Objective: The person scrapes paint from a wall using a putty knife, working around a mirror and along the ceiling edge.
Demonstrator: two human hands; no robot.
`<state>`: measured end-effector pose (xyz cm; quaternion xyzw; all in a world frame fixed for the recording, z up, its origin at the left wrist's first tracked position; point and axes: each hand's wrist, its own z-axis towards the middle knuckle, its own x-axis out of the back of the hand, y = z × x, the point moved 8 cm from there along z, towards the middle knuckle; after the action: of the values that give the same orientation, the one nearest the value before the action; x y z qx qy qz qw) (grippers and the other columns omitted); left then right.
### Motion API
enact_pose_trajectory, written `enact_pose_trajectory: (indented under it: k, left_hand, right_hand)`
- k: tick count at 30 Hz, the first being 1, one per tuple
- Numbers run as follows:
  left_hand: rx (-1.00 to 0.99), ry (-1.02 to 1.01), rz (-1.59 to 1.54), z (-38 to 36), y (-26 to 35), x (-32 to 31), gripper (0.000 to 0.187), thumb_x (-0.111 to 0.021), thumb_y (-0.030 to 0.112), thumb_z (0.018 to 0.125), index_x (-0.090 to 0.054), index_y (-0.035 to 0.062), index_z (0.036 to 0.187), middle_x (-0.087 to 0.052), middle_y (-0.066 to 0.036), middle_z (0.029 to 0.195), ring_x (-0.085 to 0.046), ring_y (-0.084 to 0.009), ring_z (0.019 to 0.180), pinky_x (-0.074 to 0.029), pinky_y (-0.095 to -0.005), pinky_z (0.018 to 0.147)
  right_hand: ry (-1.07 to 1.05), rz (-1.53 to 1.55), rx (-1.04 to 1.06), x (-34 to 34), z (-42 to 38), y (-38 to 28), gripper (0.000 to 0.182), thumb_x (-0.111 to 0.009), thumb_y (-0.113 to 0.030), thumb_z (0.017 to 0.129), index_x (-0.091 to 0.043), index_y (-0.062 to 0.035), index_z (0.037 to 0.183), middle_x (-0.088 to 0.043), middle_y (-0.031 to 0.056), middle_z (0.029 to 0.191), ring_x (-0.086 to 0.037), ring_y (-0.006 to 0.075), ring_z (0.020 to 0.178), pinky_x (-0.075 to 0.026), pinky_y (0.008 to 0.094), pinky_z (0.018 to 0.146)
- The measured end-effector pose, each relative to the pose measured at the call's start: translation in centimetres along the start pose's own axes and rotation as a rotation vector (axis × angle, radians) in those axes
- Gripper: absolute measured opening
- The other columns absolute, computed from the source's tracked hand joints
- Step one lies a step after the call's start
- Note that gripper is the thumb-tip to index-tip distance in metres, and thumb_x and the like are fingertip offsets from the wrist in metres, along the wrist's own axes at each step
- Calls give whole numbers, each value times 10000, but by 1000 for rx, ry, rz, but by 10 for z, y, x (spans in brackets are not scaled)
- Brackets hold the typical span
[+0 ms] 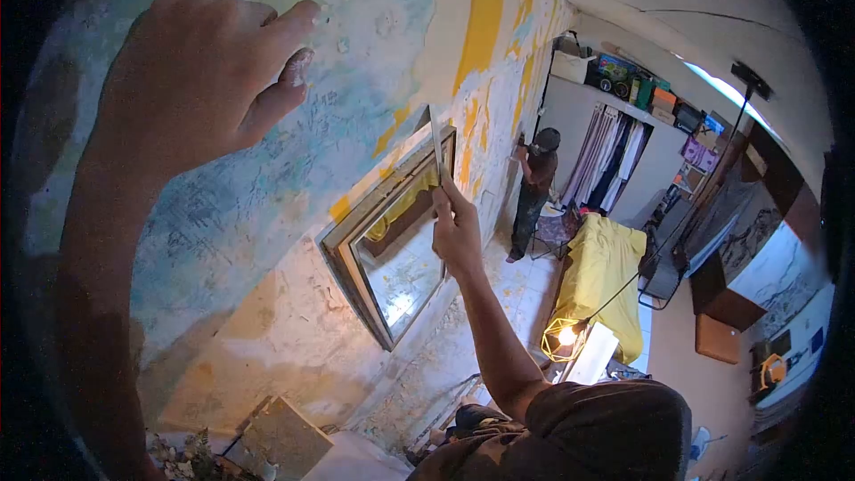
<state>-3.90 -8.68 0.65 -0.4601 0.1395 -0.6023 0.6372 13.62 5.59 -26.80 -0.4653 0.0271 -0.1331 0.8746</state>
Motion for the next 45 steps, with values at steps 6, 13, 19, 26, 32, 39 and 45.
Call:
enact_pose_trajectory:
  k: [6, 13, 19, 26, 32, 39, 45]
  left_hand:
    - [51, -56, 12, 0, -4, -6, 369, -655, 223, 834, -610, 11, 1133, -640, -139, 835, -615, -328, 764, -472, -444, 746]
    - [-2, 25, 29, 0, -3, -6, 371, -644, 233, 840, -609, 9, 1135, -649, -148, 856, -617, -335, 792, -468, -451, 752]
    - [10, 2, 20, 1, -3, -5, 378, -642, 238, 840, -602, 3, 1134, -640, -146, 836, -607, -349, 746, -471, -447, 719]
    - [-76, 150, 57, -3, 0, 0, 404, -695, 262, 808, -618, 54, 1145, -614, -95, 716, -614, -290, 668, -473, -432, 667]
    - [32, -16, 65, -2, -3, -5, 378, -660, 232, 840, -603, 21, 1149, -638, -125, 885, -600, -323, 824, -449, -443, 804]
    - [13, 8, 7, -3, -6, -8, 367, -662, 197, 831, -601, 13, 1142, -639, -125, 853, -606, -330, 790, -452, -443, 768]
    - [-66, 99, -43, -6, -4, -8, 372, -670, 181, 818, -597, 11, 1140, -640, -128, 854, -610, -330, 774, -461, -443, 743]
  right_hand:
    - [33, -165, 21, 5, 3, 4, 423, -488, -162, 997, -474, -116, 1417, -396, 54, 595, -386, 116, 542, -372, 295, 511]
    - [101, -155, 21, 17, 38, -2, 372, -515, -150, 979, -543, -63, 1340, -462, 139, 592, -422, 149, 509, -384, 339, 482]
    - [55, -181, 71, 14, 14, -4, 380, -517, -186, 984, -541, -140, 1360, -447, 138, 591, -428, 144, 529, -408, 326, 539]
    - [77, -185, -19, 22, 30, -5, 387, -515, -167, 982, -537, -141, 1368, -449, 129, 586, -434, 144, 508, -404, 329, 515]
    - [75, -170, 97, 18, 11, 12, 378, -526, -186, 978, -549, -112, 1348, -476, 133, 571, -479, 157, 498, -394, 336, 494]
    - [70, -153, -30, 12, 16, 24, 385, -516, -213, 998, -540, -64, 1352, -435, 23, 628, -396, 93, 560, -349, 286, 507]
    - [93, -238, -55, 14, 21, 15, 381, -513, -172, 983, -540, -107, 1357, -463, 160, 567, -429, 188, 475, -368, 364, 482]
